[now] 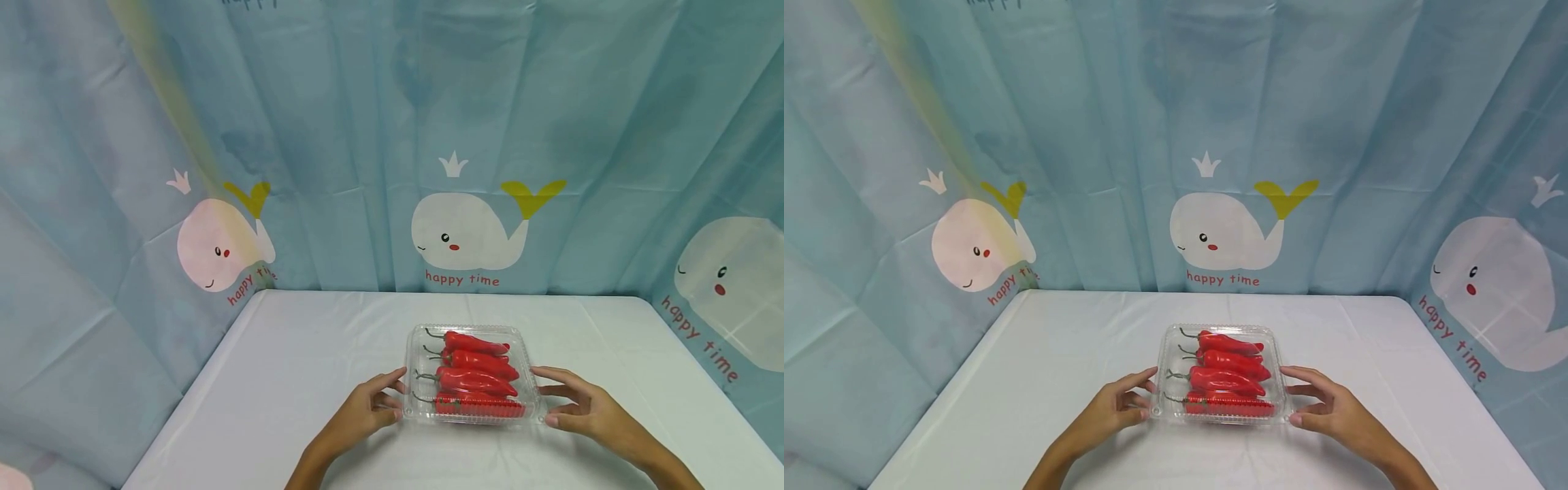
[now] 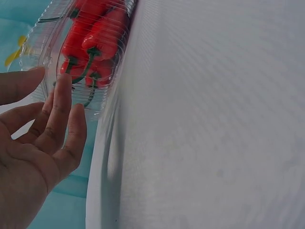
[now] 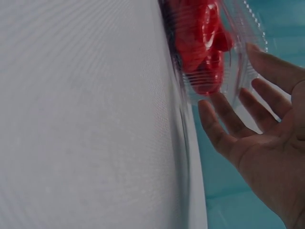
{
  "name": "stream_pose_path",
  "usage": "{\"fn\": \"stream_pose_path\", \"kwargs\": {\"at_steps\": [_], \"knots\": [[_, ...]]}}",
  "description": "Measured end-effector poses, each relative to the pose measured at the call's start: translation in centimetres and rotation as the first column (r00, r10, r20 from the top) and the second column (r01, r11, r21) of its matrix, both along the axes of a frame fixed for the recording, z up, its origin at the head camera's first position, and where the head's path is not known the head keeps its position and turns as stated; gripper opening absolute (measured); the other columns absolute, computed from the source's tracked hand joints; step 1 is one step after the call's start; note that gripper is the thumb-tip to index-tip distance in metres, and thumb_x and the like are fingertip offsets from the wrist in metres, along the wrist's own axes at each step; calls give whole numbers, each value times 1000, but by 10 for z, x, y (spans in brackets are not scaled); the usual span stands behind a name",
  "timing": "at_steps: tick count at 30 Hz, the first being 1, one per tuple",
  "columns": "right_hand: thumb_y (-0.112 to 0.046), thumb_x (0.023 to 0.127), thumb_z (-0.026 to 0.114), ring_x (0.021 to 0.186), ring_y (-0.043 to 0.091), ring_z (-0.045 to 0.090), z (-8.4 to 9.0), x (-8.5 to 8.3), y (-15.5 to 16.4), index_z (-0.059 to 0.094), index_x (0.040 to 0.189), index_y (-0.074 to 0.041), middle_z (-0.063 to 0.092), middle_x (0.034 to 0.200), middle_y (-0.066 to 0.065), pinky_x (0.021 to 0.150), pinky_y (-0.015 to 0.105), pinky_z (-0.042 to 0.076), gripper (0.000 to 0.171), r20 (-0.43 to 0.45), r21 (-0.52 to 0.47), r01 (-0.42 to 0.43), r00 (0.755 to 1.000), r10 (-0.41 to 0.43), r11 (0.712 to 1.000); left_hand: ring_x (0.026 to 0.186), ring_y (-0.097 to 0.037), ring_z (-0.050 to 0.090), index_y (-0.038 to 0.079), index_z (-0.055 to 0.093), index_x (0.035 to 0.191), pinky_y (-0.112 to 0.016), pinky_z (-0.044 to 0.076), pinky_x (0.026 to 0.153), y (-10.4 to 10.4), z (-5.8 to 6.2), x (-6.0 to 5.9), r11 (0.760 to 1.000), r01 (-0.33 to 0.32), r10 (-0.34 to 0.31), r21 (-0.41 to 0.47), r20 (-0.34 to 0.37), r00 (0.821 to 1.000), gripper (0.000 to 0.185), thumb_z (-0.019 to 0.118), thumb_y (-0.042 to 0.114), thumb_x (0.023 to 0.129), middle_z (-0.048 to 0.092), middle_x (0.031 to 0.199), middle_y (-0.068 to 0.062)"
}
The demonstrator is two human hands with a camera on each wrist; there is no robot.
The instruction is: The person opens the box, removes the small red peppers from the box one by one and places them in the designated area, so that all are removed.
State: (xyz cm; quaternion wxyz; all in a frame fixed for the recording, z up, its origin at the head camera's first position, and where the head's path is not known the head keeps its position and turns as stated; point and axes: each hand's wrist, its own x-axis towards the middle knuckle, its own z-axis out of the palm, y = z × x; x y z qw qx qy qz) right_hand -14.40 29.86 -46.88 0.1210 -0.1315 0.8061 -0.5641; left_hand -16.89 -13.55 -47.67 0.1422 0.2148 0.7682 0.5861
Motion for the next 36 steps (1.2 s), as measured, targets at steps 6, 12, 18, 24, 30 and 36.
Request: {"fn": "stream_pose_path", "kwargs": {"at_steps": [6, 12, 18, 24, 30, 36], "knots": [[-11, 99, 73, 125, 0, 62, 1, 1, 0, 43, 162, -13, 50, 150, -19, 89, 33, 63, 69, -11, -35, -24, 1000, 23, 999, 110, -23, 70, 6, 46, 161, -25, 59, 87, 1, 0, 0, 1000, 7, -7, 25, 8, 1000, 67, 69, 5, 97, 60, 132, -16], [-10, 98, 74, 124, 3, 64, -1, 0, 1, 44, 162, -14, 51, 149, -19, 90, 33, 62, 71, 25, -22, 3, 1000, -3, 1000, 111, -21, 71, 4, 47, 159, -24, 60, 88, 2, 0, -1, 997, -2, -2, 73, 49, 999, 66, 72, 3, 97, 59, 132, -18], [-9, 100, 71, 120, 4, 66, -3, 0, 1, 41, 162, -8, 52, 147, -23, 88, 34, 63, 69, -22, -56, -38, 999, 37, 998, 107, -17, 73, 0, 47, 158, -23, 60, 88, 4, 0, -2, 993, -4, -4, 116, 68, 998, 67, 72, -3, 95, 57, 132, -21], [-10, 100, 71, 117, 10, 68, -5, 0, 1, 40, 163, -9, 52, 145, -24, 87, 35, 64, 70, -3, -66, -30, 1000, 30, 997, 102, -15, 73, 0, 48, 157, -21, 59, 84, 6, 0, -1, 994, -20, 11, 108, 77, 997, 68, 69, -9, 93, 58, 128, -18], [-5, 101, 69, 108, 20, 72, -5, -2, 2, 37, 163, -5, 66, 136, -4, 86, 33, 64, 70, 3, -105, -71, 997, 72, 992, 101, -14, 73, 2, 49, 157, -21, 58, 81, 7, -1, -1, 995, -31, 25, 92, 72, 997, 69, 66, -14, 92, 56, 126, -14], [0, 102, 65, 93, 27, 72, -2, -3, 3, 35, 163, -4, 72, 102, 25, 82, 28, 61, 68, 0, -156, -133, 991, 134, 979, 102, -16, 74, 0, 48, 157, -20, 58, 79, 9, 0, -1, 994, -35, 30, 100, 58, 998, 68, 66, -14, 93, 55, 126, -14]]}}
